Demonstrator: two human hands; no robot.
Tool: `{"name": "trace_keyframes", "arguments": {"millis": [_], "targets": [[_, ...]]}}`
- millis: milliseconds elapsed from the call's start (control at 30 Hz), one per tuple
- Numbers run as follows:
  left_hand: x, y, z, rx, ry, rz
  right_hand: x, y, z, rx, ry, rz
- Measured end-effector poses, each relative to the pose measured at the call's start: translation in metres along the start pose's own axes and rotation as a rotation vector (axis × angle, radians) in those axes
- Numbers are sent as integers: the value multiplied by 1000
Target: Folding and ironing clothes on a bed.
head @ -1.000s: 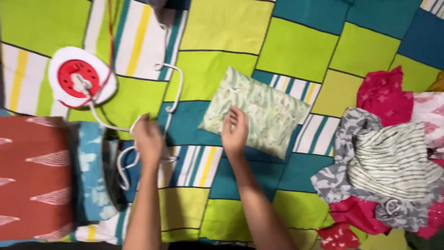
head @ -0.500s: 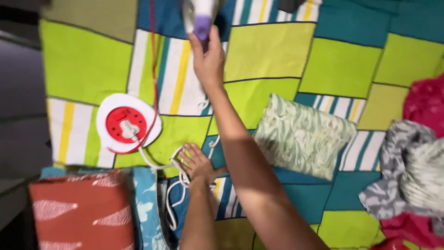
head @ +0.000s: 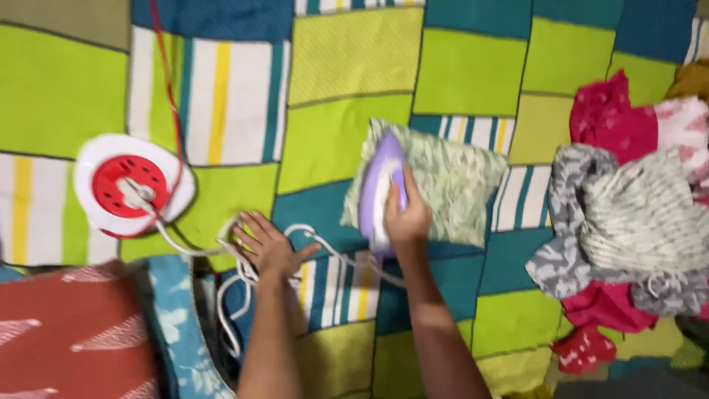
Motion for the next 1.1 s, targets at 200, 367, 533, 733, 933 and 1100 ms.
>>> {"name": "trace_keyframes", "arguments": {"millis": [200,367,533,733,933,1100], "targets": [[-14,28,-11,123,92,108,16,-53,20,-90,3,156],[28,112,-86,329,381,247,5,31,6,-264,-62,99],[109,128,-104,489,907,576,-22,7,8,-334,-55,237],[207,79,-78,322,858,870,13,33,-65,-14,-201,63],[245,20,11,403,139,893,92,39,-94,18,61,130],[242,27,20,506,-107,813,124,-27,-84,-55,182,180]]}}
Point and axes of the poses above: each hand's wrist, its own y-axis away from the middle knuckle, its own z-axis out of the palm, x = y × z, the point moved 4 cm from there along -y, towards the middle knuckle, and after that the axes turned 4 degrees about -z, right-handed, at the moved point
